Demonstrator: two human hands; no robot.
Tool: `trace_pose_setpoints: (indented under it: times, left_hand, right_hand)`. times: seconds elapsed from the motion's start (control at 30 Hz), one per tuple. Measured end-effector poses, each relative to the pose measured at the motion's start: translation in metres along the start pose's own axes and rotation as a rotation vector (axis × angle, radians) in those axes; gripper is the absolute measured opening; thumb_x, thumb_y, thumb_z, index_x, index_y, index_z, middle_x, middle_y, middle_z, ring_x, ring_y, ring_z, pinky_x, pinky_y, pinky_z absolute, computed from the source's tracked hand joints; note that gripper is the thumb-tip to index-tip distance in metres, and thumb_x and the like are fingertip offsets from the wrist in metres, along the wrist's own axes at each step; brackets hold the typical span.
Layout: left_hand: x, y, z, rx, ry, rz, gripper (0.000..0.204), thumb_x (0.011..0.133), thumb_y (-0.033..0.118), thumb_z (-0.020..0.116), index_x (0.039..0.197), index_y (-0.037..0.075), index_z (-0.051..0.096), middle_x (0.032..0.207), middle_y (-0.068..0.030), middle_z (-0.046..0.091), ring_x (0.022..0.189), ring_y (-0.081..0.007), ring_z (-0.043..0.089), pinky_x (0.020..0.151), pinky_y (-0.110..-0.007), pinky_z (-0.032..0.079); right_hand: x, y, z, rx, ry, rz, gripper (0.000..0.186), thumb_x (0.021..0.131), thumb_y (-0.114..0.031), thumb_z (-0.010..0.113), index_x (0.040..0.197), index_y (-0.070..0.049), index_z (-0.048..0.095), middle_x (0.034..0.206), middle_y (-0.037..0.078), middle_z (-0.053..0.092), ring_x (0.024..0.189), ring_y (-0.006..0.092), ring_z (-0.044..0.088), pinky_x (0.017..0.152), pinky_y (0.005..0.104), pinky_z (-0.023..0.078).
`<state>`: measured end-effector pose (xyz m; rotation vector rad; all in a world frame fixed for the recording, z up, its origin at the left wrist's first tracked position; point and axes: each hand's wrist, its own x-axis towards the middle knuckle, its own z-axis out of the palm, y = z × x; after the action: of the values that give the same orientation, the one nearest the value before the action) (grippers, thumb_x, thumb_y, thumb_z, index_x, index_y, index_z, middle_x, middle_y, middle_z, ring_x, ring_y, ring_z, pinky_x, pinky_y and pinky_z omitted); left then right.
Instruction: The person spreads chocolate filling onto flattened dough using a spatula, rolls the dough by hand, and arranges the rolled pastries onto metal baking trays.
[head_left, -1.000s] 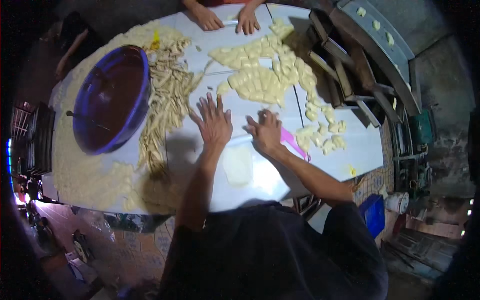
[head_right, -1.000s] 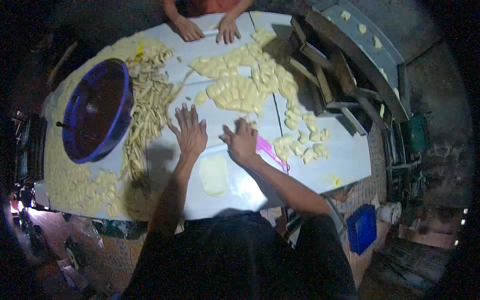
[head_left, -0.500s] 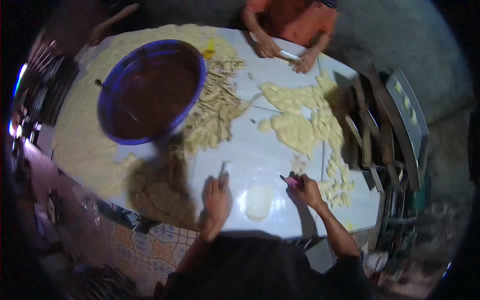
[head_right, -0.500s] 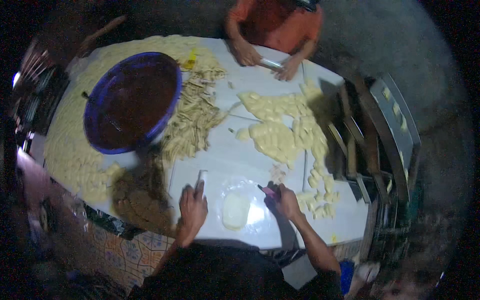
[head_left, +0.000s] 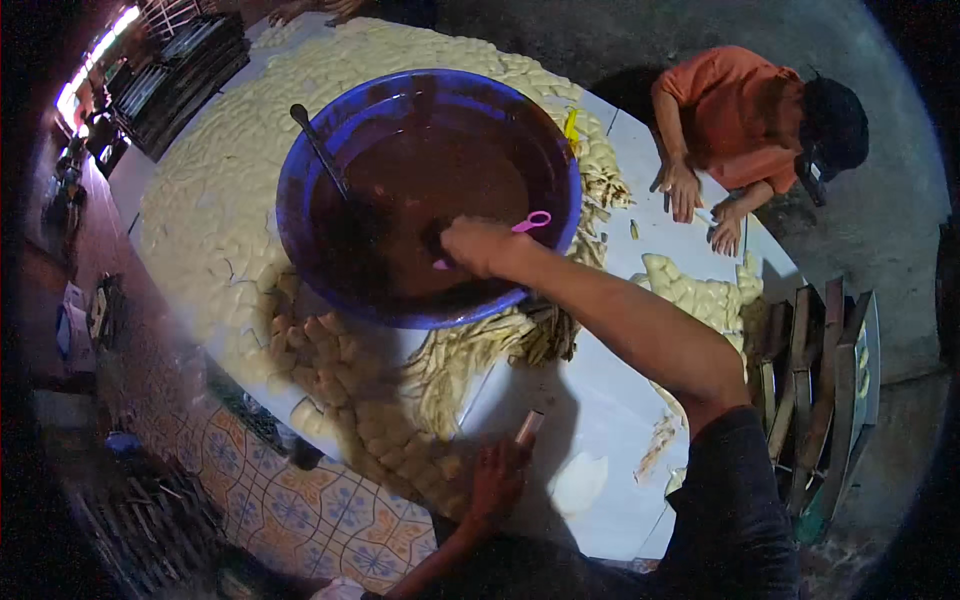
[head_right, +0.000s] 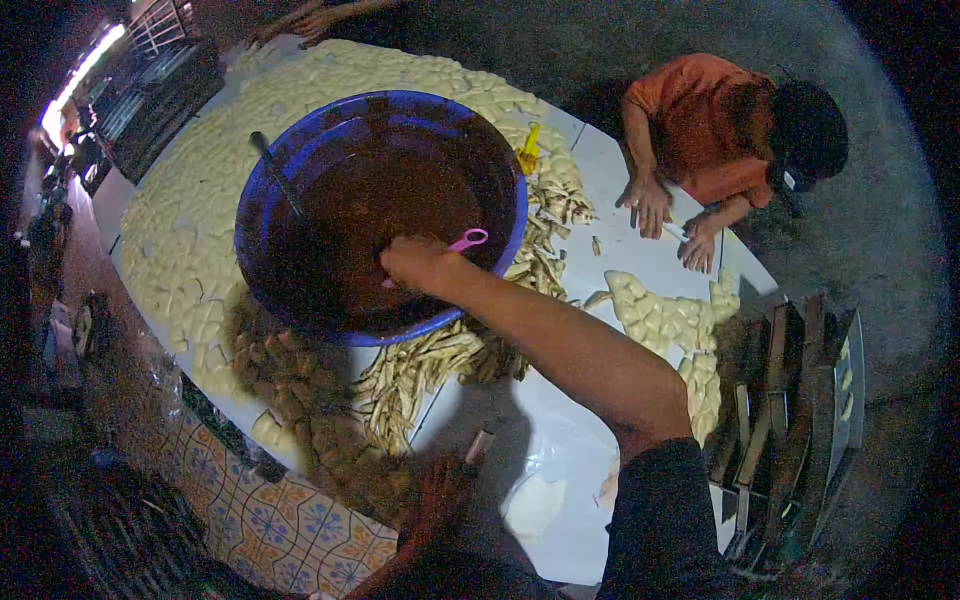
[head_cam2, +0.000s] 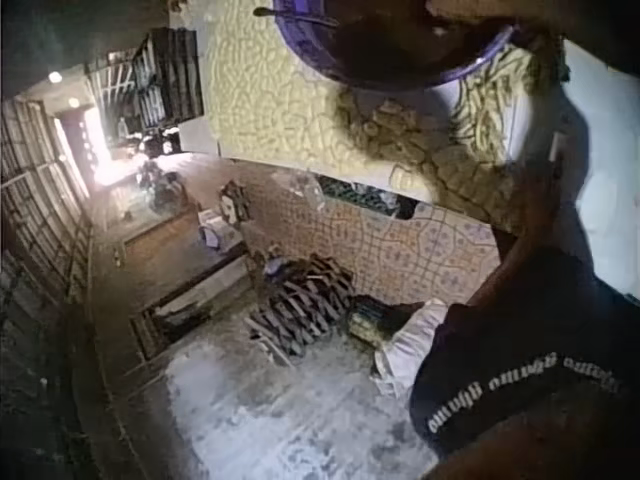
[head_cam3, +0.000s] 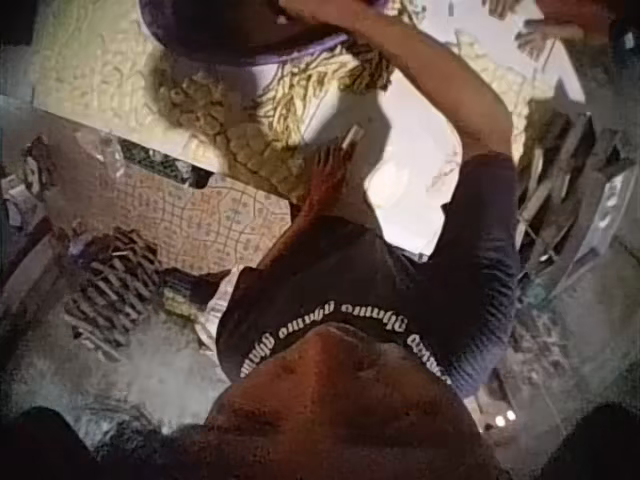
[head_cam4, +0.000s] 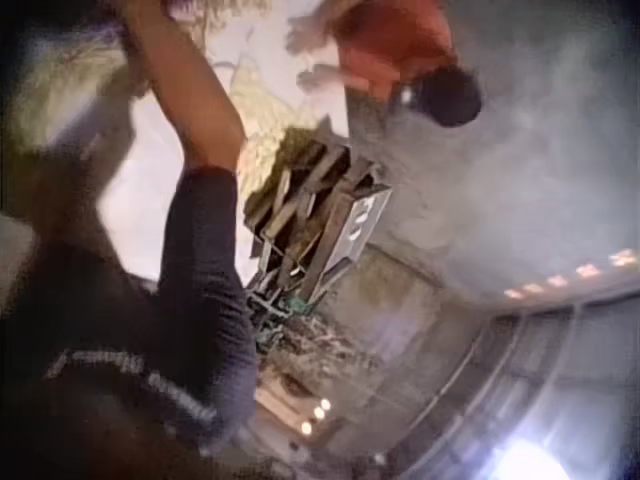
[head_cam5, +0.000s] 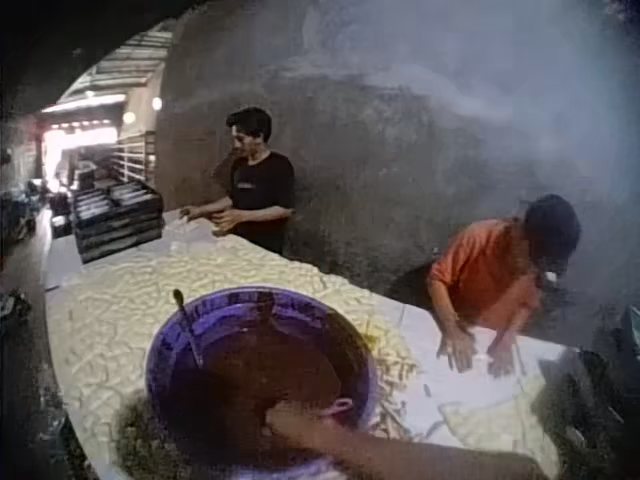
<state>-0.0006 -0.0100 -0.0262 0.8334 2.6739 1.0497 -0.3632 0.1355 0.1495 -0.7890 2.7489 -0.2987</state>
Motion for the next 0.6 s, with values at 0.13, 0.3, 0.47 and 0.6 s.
trace_pose_setpoints:
  times: [0.13, 0.3, 0.47, 0.6]
  left_hand:
    - [0.015, 0.010, -0.024, -0.092, -0.169, 0.015, 0.079, 0.084, 0.017, 0.064, 0.157, 0.017, 0.036, 0.141, -0.0250, 0.046, 0.123, -0.0470, 0.048, 0.101, -0.057, 0.044]
    - [-0.035, -0.020, 0.031, 0.174, -0.041, 0.025, 0.075, 0.087, 0.018, 0.062, 0.158, 0.017, 0.036, 0.136, -0.0259, 0.049, 0.122, -0.0454, 0.049, 0.101, -0.058, 0.044]
    - [0.005, -0.002, -0.007, 0.110, 0.032, 0.123, 0.071, 0.088, 0.016, 0.061, 0.155, 0.013, 0.039, 0.132, -0.0279, 0.052, 0.117, -0.0456, 0.053, 0.100, -0.058, 0.045]
    - [0.022, 0.012, -0.027, 0.185, 0.085, 0.081, 0.062, 0.086, 0.005, 0.059, 0.147, 0.007, 0.046, 0.115, -0.0234, 0.057, 0.107, -0.0425, 0.056, 0.091, -0.055, 0.048]
  right_hand:
    - [0.013, -0.010, -0.010, -0.022, -0.289, -0.099, 0.014, 0.083, -0.011, 0.066, 0.085, 0.000, 0.073, 0.082, 0.024, 0.072, 0.079, 0.0394, 0.072, 0.067, 0.0480, 0.057]
    - [0.015, -0.019, -0.006, 0.145, -0.252, -0.314, 0.015, 0.077, -0.010, 0.066, 0.083, 0.003, 0.071, 0.078, 0.025, 0.068, 0.071, 0.0447, 0.063, 0.064, 0.0482, 0.050]
    - [-0.070, -0.007, -0.081, 0.492, -0.397, -0.176, 0.016, 0.085, -0.011, 0.065, 0.092, 0.002, 0.071, 0.072, 0.012, 0.068, 0.063, 0.0193, 0.064, 0.059, 0.0378, 0.049]
    - [-0.186, -0.016, -0.069, 0.821, -0.524, -0.023, 0.019, 0.090, -0.008, 0.061, 0.100, 0.002, 0.073, 0.070, 0.003, 0.064, 0.062, 0.0114, 0.058, 0.058, 0.0292, 0.048]
